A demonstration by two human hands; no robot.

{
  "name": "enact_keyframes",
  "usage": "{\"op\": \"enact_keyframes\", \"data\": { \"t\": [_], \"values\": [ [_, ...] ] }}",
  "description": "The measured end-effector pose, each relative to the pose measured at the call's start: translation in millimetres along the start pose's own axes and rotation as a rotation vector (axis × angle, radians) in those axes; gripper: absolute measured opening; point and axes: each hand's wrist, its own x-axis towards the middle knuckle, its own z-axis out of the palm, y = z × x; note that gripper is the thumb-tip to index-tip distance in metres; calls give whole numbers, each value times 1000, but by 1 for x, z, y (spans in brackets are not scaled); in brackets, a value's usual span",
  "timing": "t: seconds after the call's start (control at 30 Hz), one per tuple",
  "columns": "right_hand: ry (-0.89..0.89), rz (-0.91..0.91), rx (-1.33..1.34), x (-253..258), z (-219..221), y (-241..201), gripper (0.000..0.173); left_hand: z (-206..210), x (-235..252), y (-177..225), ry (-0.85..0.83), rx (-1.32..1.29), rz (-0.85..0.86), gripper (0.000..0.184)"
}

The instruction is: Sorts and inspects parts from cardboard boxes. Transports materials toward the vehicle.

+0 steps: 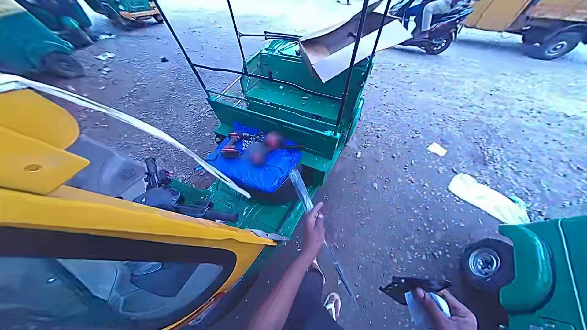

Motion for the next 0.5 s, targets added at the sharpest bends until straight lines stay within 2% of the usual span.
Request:
{"op": "enact_keyframes", "data": {
  "t": [0.13,0.23,0.33,0.5],
  "values": [
    [22,152,233,76,24,15,6,2,101,-52,321,-75,-237,43],
    [-12,253,416,131,50,16,13,3,166,-95,399,-82,-490,43],
    [-62,316,490,178,69,18,18,1,197,-128,462,-106,-694,46],
    [-149,359,539,260,89,25,17,-33,242,-137,631,33,-760,54]
  ]
}}
